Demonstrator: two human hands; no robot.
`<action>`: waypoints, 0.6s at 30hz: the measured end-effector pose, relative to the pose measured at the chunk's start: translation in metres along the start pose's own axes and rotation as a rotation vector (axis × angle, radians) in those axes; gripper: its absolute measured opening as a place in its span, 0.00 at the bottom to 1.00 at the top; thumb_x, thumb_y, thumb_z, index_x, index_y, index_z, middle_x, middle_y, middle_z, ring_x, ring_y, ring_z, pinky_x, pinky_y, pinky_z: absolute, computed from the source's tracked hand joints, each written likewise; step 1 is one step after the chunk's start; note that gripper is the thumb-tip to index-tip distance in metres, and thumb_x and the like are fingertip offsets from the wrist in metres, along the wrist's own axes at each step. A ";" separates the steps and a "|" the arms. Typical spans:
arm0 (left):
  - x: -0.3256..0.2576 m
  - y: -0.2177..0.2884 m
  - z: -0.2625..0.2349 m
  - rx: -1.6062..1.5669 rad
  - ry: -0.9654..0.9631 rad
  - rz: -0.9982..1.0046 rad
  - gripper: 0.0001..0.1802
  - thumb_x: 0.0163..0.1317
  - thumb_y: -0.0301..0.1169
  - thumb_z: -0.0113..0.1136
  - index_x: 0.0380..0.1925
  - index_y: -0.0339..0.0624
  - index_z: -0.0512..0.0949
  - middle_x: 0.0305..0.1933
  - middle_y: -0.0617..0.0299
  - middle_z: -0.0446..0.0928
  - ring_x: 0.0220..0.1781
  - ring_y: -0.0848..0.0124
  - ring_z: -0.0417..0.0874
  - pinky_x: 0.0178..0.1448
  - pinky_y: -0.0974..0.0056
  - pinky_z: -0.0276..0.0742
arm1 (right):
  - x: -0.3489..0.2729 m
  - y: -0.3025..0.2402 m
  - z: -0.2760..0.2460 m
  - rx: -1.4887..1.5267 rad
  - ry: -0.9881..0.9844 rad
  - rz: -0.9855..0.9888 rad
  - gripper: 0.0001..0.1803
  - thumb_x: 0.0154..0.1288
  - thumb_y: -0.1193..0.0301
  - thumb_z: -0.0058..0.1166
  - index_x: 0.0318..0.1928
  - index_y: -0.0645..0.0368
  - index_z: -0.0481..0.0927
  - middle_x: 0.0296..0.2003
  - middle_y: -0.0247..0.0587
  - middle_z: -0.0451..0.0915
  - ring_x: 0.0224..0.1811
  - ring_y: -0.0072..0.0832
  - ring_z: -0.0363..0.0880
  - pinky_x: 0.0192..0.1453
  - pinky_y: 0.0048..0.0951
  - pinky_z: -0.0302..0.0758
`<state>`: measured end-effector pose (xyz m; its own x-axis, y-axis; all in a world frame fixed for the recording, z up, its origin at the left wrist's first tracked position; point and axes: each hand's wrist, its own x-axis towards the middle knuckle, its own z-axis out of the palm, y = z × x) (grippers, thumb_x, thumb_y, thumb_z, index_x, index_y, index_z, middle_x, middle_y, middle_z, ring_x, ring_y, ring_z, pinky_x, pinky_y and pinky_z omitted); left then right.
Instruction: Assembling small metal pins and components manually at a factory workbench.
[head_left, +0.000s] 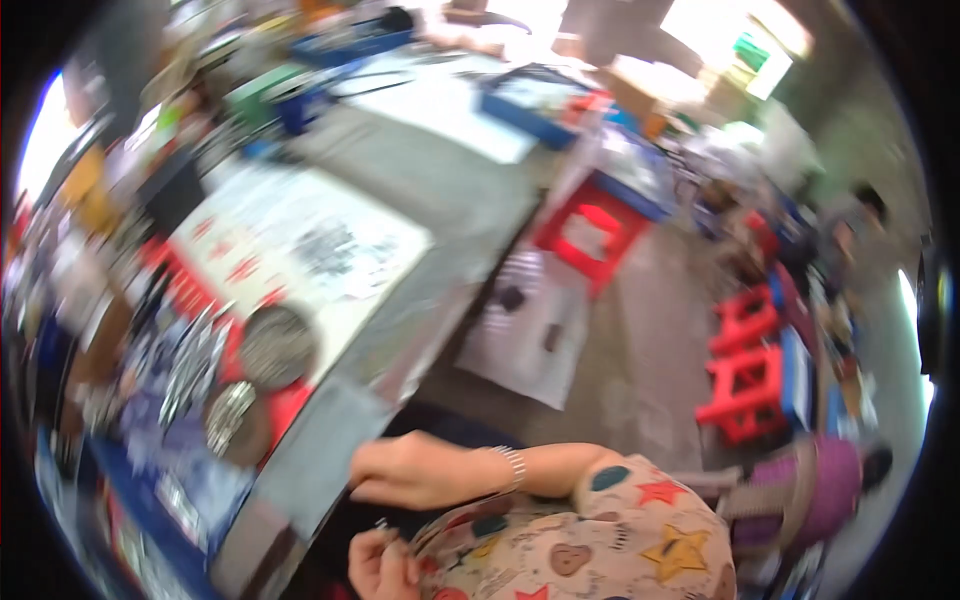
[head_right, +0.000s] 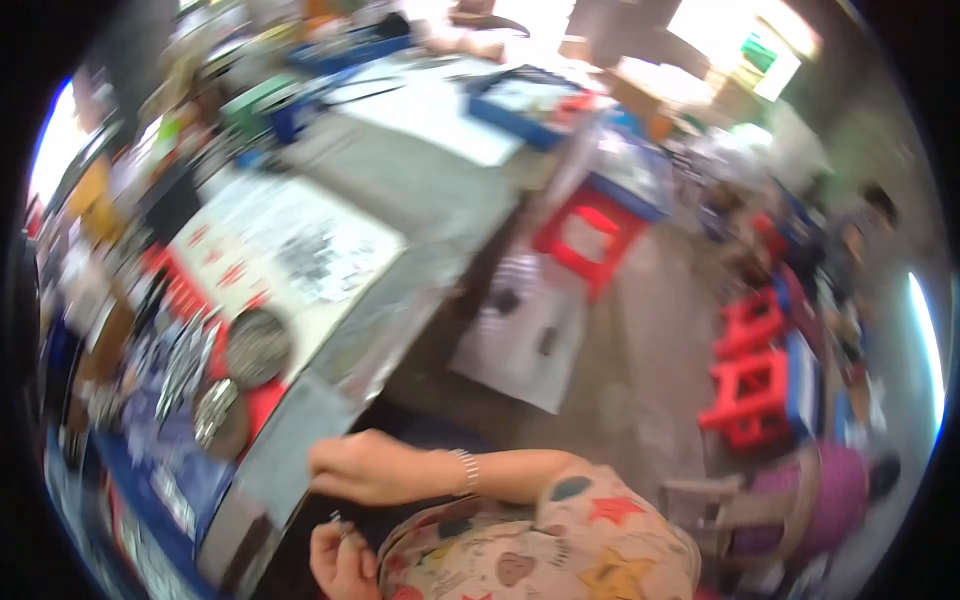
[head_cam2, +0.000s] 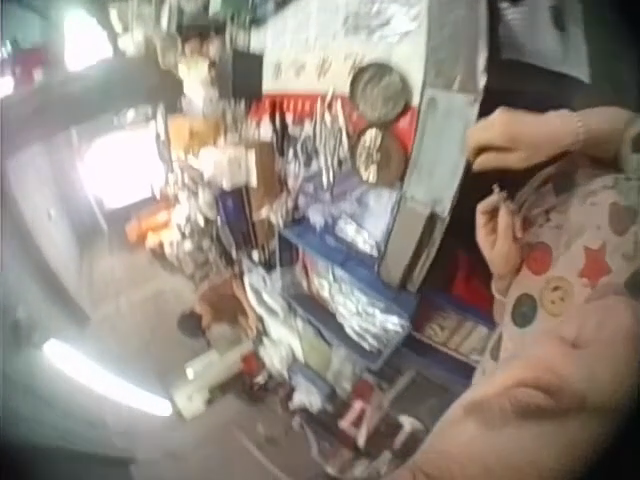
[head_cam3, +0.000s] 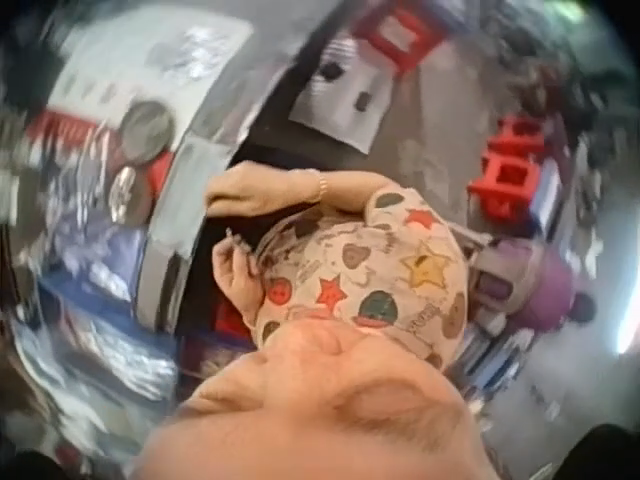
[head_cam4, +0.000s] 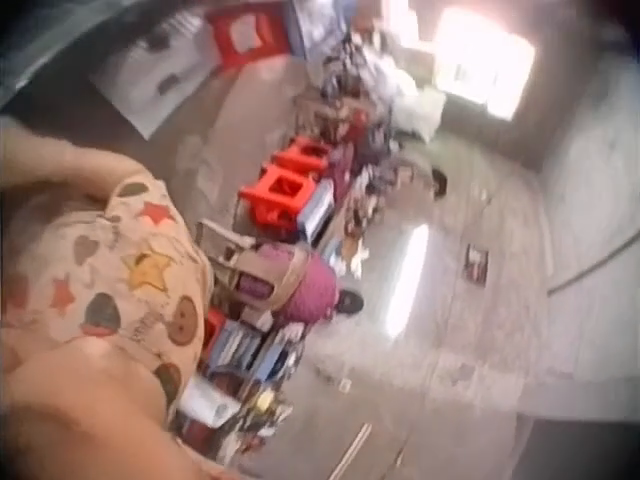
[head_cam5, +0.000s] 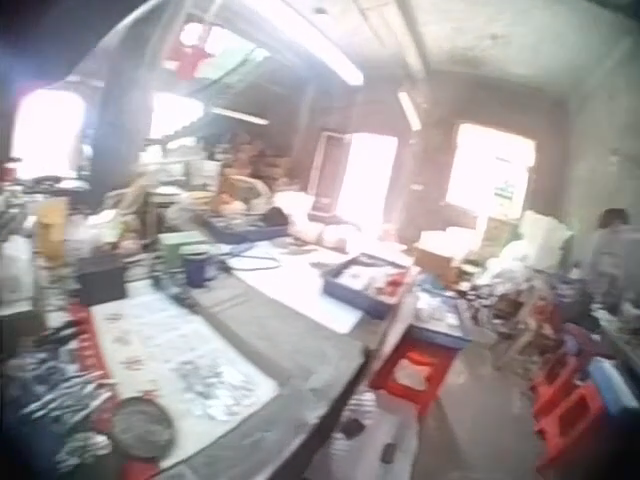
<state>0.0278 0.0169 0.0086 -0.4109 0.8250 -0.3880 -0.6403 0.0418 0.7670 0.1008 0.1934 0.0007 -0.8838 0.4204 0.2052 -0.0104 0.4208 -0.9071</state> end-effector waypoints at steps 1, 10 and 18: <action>0.000 0.000 -0.004 -0.013 -0.020 -0.012 0.07 0.66 0.20 0.47 0.42 0.38 0.71 0.30 0.64 0.71 0.20 0.83 0.63 0.23 0.77 0.59 | 0.004 0.000 -0.004 -0.038 0.027 0.005 0.07 0.60 0.73 0.56 0.37 0.61 0.74 0.30 0.47 0.75 0.32 0.42 0.78 0.36 0.34 0.74; -0.013 -0.004 -0.033 -0.125 0.051 0.034 0.05 0.64 0.19 0.48 0.40 0.33 0.71 0.32 0.59 0.75 0.19 0.81 0.68 0.24 0.78 0.62 | 0.101 0.019 -0.002 -0.450 0.078 -0.249 0.07 0.59 0.77 0.53 0.40 0.62 0.76 0.34 0.45 0.75 0.36 0.42 0.76 0.40 0.35 0.73; -0.016 -0.011 -0.052 -0.153 0.054 0.044 0.05 0.66 0.21 0.49 0.41 0.33 0.71 0.33 0.59 0.75 0.20 0.81 0.67 0.26 0.75 0.65 | 0.133 0.032 -0.005 -0.678 0.078 -0.247 0.08 0.59 0.75 0.53 0.39 0.60 0.79 0.37 0.45 0.76 0.41 0.42 0.75 0.47 0.37 0.69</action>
<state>0.0079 -0.0260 -0.0196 -0.4723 0.7928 -0.3853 -0.7104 -0.0836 0.6988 -0.0148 0.2669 0.0009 -0.8568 0.2943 0.4233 0.1094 0.9062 -0.4085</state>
